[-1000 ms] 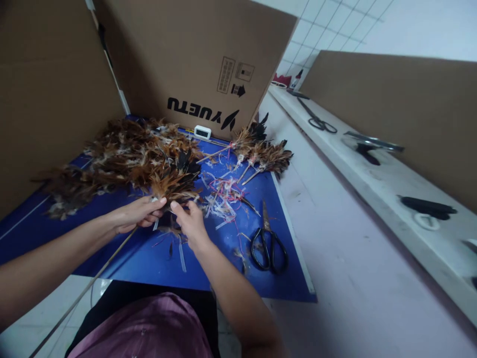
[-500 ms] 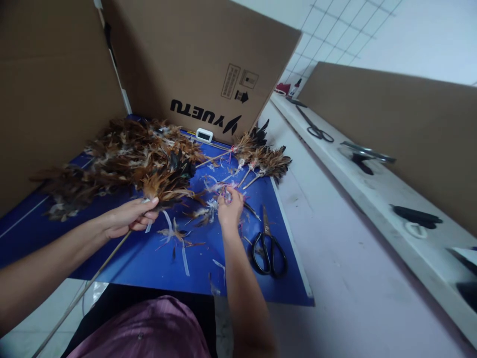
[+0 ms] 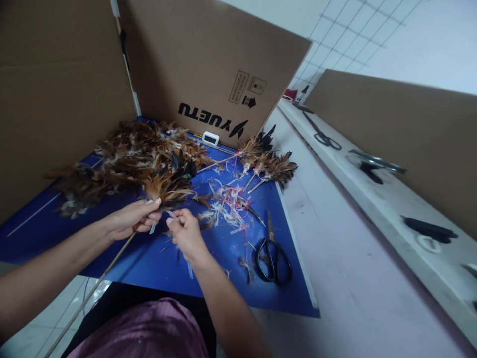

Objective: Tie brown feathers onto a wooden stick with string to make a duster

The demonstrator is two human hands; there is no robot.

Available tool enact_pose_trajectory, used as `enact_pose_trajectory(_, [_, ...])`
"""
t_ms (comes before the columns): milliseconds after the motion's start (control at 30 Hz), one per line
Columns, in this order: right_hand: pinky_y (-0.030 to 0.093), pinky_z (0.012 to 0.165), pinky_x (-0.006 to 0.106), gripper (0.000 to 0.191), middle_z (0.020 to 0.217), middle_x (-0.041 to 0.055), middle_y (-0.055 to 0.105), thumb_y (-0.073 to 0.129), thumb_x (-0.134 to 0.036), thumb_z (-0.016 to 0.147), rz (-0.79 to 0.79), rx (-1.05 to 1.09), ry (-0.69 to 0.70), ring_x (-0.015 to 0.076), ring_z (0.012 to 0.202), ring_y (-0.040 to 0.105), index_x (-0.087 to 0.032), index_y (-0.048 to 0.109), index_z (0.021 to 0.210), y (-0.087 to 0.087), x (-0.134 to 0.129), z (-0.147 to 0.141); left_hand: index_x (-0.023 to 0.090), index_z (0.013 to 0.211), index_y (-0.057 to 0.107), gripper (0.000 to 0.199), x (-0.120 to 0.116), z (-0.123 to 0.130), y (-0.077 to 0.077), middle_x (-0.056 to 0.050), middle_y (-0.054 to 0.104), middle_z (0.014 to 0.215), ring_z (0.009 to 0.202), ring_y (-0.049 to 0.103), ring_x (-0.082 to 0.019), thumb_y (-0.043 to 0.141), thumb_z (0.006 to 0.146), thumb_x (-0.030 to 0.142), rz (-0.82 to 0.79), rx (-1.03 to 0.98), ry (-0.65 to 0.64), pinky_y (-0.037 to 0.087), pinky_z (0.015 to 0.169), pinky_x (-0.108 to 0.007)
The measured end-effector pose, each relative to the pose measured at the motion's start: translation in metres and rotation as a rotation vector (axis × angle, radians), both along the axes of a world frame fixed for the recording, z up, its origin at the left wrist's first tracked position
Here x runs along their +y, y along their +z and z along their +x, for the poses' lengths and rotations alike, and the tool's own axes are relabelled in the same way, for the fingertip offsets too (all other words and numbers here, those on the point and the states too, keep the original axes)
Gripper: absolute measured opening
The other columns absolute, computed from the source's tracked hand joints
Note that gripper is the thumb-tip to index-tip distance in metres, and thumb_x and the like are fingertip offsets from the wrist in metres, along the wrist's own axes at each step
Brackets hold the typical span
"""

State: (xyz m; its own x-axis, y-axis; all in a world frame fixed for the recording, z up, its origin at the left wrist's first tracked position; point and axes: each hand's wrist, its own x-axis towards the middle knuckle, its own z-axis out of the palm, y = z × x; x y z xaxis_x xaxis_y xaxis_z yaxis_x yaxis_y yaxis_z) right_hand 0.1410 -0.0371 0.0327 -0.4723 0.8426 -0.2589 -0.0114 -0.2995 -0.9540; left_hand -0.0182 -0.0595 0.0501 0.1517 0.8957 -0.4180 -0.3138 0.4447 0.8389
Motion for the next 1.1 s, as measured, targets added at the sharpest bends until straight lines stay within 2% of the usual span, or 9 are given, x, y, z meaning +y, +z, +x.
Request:
enact_pose_trajectory(100, [0.022,0.042,0.019,0.020,0.053,-0.0095,0.039,0.060,-0.035,0.074,0.109,-0.047,-0.070,0.0046,0.043,0.027,-0.018,0.052,0.081,-0.008,-0.001,0.001,0.020,0.070,0.032,0.045,-0.001,-0.001,-0.003,0.008,0.031,0.057,0.041,0.018,0.000,0.064,0.074,0.051,-0.013,0.004,0.014,0.009,0.036,-0.011])
enact_pose_trajectory(200, [0.025,0.046,0.020,0.018,0.052,-0.0083,0.038,0.058,-0.036,0.076,0.276,-0.152,-0.077,0.0065,0.046,0.031,-0.018,0.055,0.079,-0.011,-0.004,0.004,0.020,0.071,0.032,0.045,-0.001,0.001,-0.005,0.008,0.033,0.057,0.041,0.019,0.000,0.064,0.073,0.051,-0.015,-0.008,0.022,0.010,0.036,-0.012])
enact_pose_trajectory(300, [0.033,0.052,0.021,0.017,0.054,-0.0083,0.039,0.060,-0.027,0.074,0.527,-0.349,-0.103,0.0081,0.050,0.038,-0.021,0.057,0.089,-0.008,-0.009,0.008,0.019,0.071,0.035,0.046,0.001,0.004,-0.007,0.008,0.034,0.057,0.041,0.020,0.000,0.066,0.070,0.052,-0.029,-0.015,0.042,0.011,0.036,-0.012])
enact_pose_trajectory(467, [0.041,0.066,0.023,0.028,0.080,0.0002,0.058,0.052,-0.024,0.083,1.043,-0.523,0.077,0.0113,0.066,0.052,-0.026,0.062,0.109,0.000,-0.016,0.015,0.015,0.063,0.041,0.047,0.001,0.008,-0.013,0.006,0.037,0.053,0.041,0.026,-0.001,0.065,0.070,0.055,-0.057,0.020,0.072,0.015,0.036,-0.012])
enact_pose_trajectory(567, [0.041,0.064,0.024,0.027,0.076,0.0027,0.058,0.044,-0.031,0.091,1.209,-0.610,0.124,0.0125,0.066,0.053,-0.025,0.069,0.099,-0.002,-0.016,0.015,0.014,0.057,0.041,0.049,0.000,0.010,-0.011,0.005,0.036,0.049,0.041,0.027,-0.002,0.063,0.071,0.056,-0.053,0.052,0.053,0.015,0.035,-0.013])
enact_pose_trajectory(767, [0.042,0.069,0.023,0.028,0.077,0.0040,0.061,0.041,-0.028,0.093,1.106,-0.477,0.032,0.0122,0.069,0.056,-0.019,0.067,0.087,-0.005,-0.017,0.017,0.014,0.057,0.041,0.049,-0.001,0.014,-0.005,0.006,0.034,0.049,0.041,0.021,-0.001,0.062,0.072,0.056,-0.072,0.026,0.002,0.011,0.036,-0.013])
enact_pose_trajectory(967, [0.039,0.057,0.022,0.022,0.057,-0.0052,0.049,0.052,-0.032,0.085,0.809,-0.471,-0.105,0.0104,0.052,0.047,-0.018,0.057,0.102,-0.006,-0.018,0.021,0.017,0.070,0.039,0.044,-0.001,0.014,-0.009,0.007,0.037,0.056,0.042,0.020,0.000,0.066,0.071,0.052,-0.065,-0.035,0.024,0.010,0.037,-0.012])
enact_pose_trajectory(1033, [0.036,0.054,0.021,0.019,0.055,-0.0056,0.049,0.049,-0.029,0.086,0.755,-0.526,-0.071,0.0105,0.051,0.048,-0.020,0.058,0.099,-0.007,-0.018,0.022,0.019,0.071,0.036,0.045,-0.001,0.016,-0.010,0.008,0.036,0.056,0.042,0.019,0.000,0.066,0.070,0.052,-0.056,-0.008,0.038,0.010,0.037,-0.012])
enact_pose_trajectory(1100, [0.036,0.056,0.022,0.019,0.061,-0.0025,0.057,0.043,-0.026,0.088,0.798,-0.607,-0.011,0.0117,0.056,0.053,-0.021,0.061,0.090,-0.006,-0.019,0.022,0.019,0.070,0.034,0.047,-0.001,0.020,-0.010,0.008,0.036,0.057,0.041,0.020,0.000,0.066,0.069,0.054,-0.038,0.047,0.051,0.010,0.037,-0.013])
